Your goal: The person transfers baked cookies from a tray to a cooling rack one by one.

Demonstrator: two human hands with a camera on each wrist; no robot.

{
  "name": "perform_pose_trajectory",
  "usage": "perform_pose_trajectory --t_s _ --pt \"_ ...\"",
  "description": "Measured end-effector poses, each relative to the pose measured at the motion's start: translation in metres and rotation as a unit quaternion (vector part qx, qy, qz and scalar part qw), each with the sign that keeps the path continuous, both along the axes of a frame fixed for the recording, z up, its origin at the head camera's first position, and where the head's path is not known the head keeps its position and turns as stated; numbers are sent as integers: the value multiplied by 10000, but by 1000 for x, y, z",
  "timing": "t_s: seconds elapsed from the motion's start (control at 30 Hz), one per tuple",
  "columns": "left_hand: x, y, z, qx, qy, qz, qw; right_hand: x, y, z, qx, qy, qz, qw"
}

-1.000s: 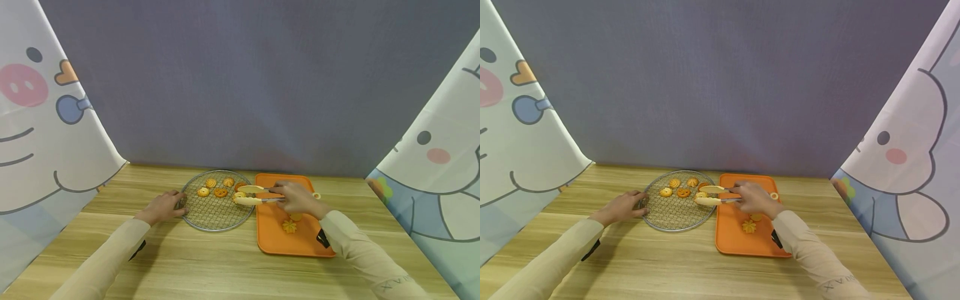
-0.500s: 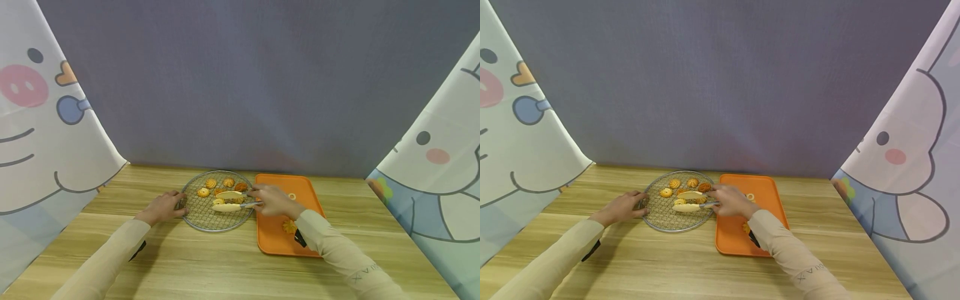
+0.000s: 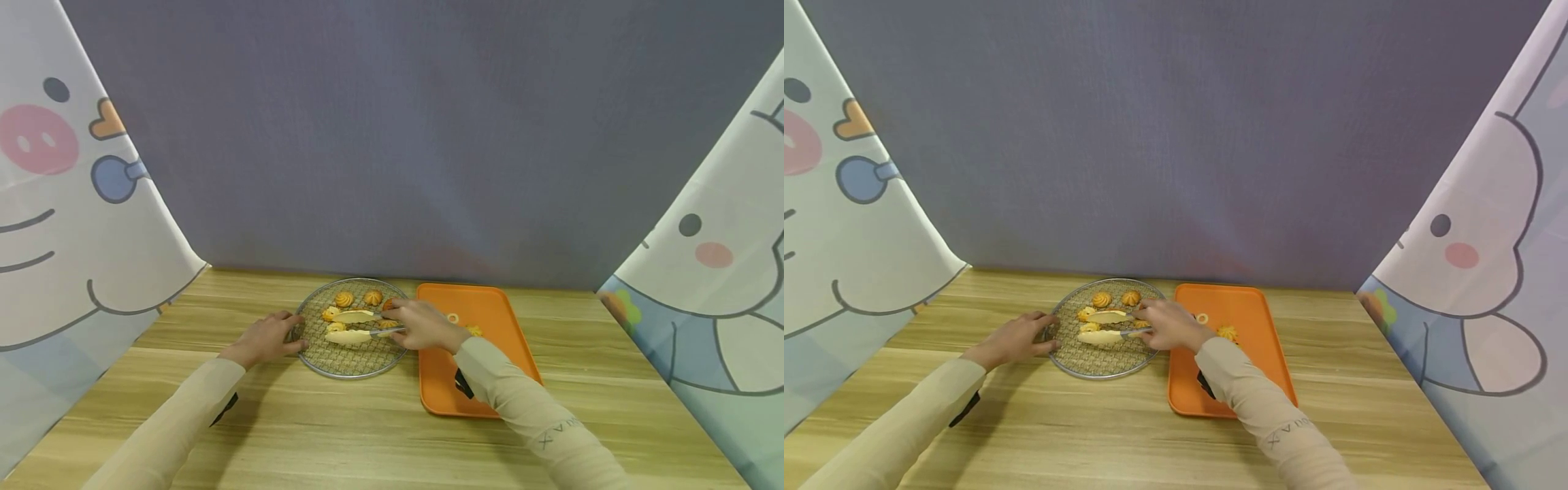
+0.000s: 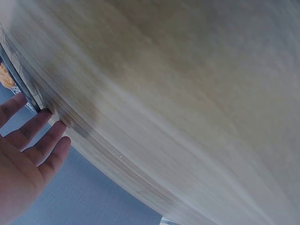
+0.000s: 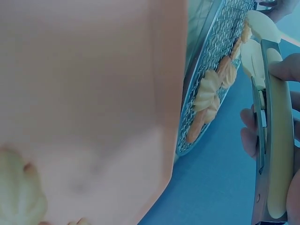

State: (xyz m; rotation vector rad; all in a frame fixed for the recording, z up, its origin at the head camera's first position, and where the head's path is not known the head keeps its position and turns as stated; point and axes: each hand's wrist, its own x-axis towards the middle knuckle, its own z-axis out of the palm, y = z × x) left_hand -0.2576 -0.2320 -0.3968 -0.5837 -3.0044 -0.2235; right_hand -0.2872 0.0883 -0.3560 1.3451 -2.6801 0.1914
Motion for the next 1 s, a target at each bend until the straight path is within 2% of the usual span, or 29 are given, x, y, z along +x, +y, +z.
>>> perform_pose_trajectory --t_s 0.47,1.0 --pt "-2 -2 -2 12 32 -43 10000 -5 -14 -6 -68 -189 -7 9998" --pt "-3 -2 -3 10 54 -70 10000 -6 -15 -8 -110 -352 -82 9993"
